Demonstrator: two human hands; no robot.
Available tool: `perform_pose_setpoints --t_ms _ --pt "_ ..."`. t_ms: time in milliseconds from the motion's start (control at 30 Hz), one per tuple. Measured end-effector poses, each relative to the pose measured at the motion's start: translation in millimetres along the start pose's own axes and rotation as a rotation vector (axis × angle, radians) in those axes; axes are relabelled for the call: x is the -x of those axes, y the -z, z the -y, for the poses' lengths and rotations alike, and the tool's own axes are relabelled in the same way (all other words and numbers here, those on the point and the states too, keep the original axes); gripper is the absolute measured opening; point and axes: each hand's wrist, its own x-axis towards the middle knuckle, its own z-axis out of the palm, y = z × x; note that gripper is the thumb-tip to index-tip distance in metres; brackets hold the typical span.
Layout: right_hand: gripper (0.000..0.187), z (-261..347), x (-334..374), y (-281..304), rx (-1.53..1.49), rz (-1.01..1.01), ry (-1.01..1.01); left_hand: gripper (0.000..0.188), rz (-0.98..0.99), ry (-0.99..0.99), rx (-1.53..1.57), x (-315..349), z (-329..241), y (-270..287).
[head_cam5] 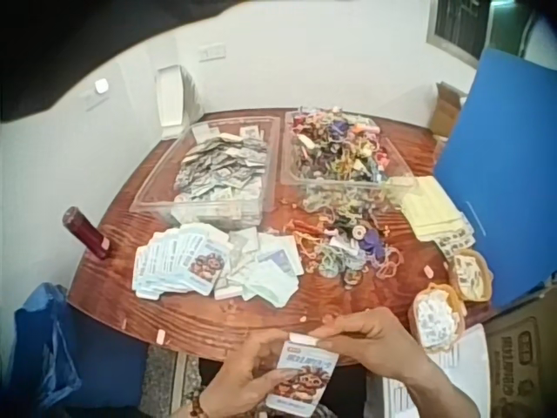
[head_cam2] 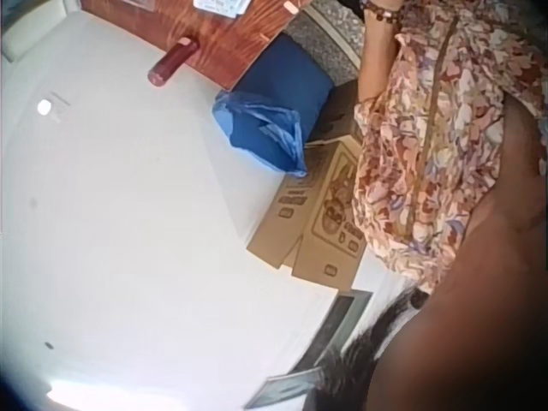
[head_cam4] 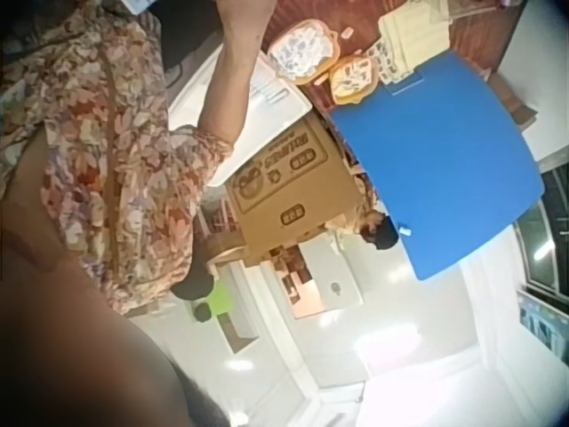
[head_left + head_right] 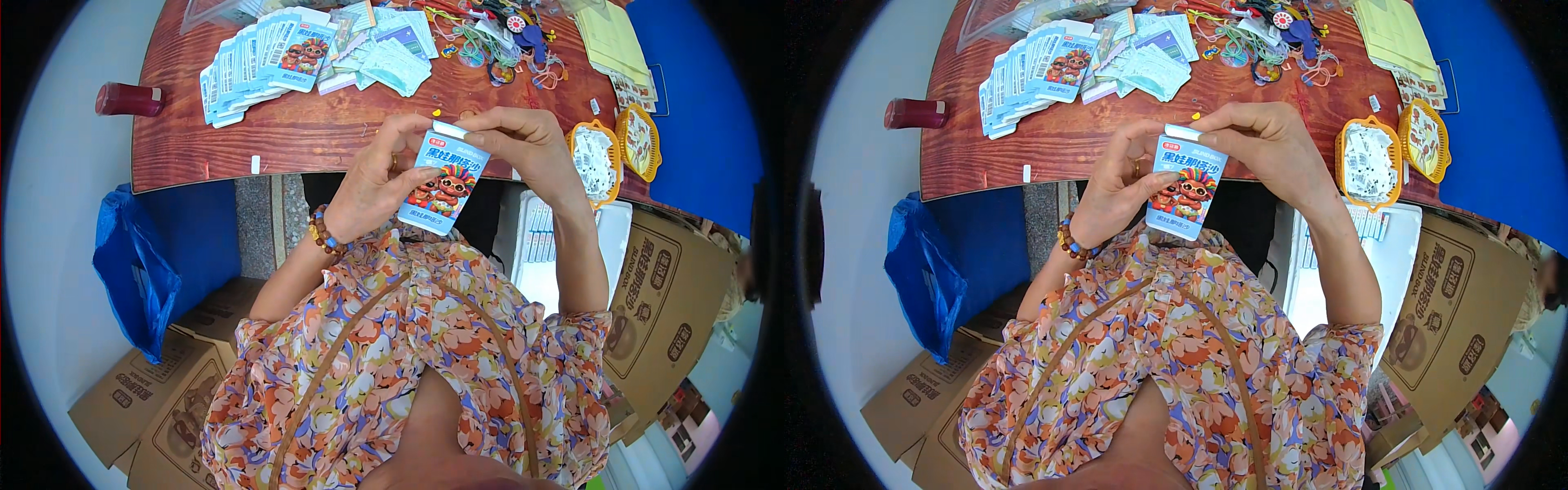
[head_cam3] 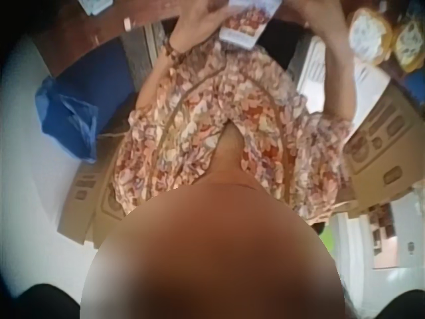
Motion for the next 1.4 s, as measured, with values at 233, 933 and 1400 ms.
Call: perform_pose_setpoints --t_ms 233,933,1400 --pt "0.019 4.9 2.8 -10.2 0.162 -0.067 0.015 0.051 -0.024 0.028 -0.022 1.1 3.5 0.5" --pt "0.025 -33.3 14.8 -15.0 0.503 -0.124 0.38 0.054 -0.058 0.006 -0.107 -6.3 25.3 -10.7" --pt "0.032 -48.3 16.0 -1.0 0.307 -0.076 0.11 0.049 -0.102 0.065 -0.004 -9.1 41.3 -7.5"
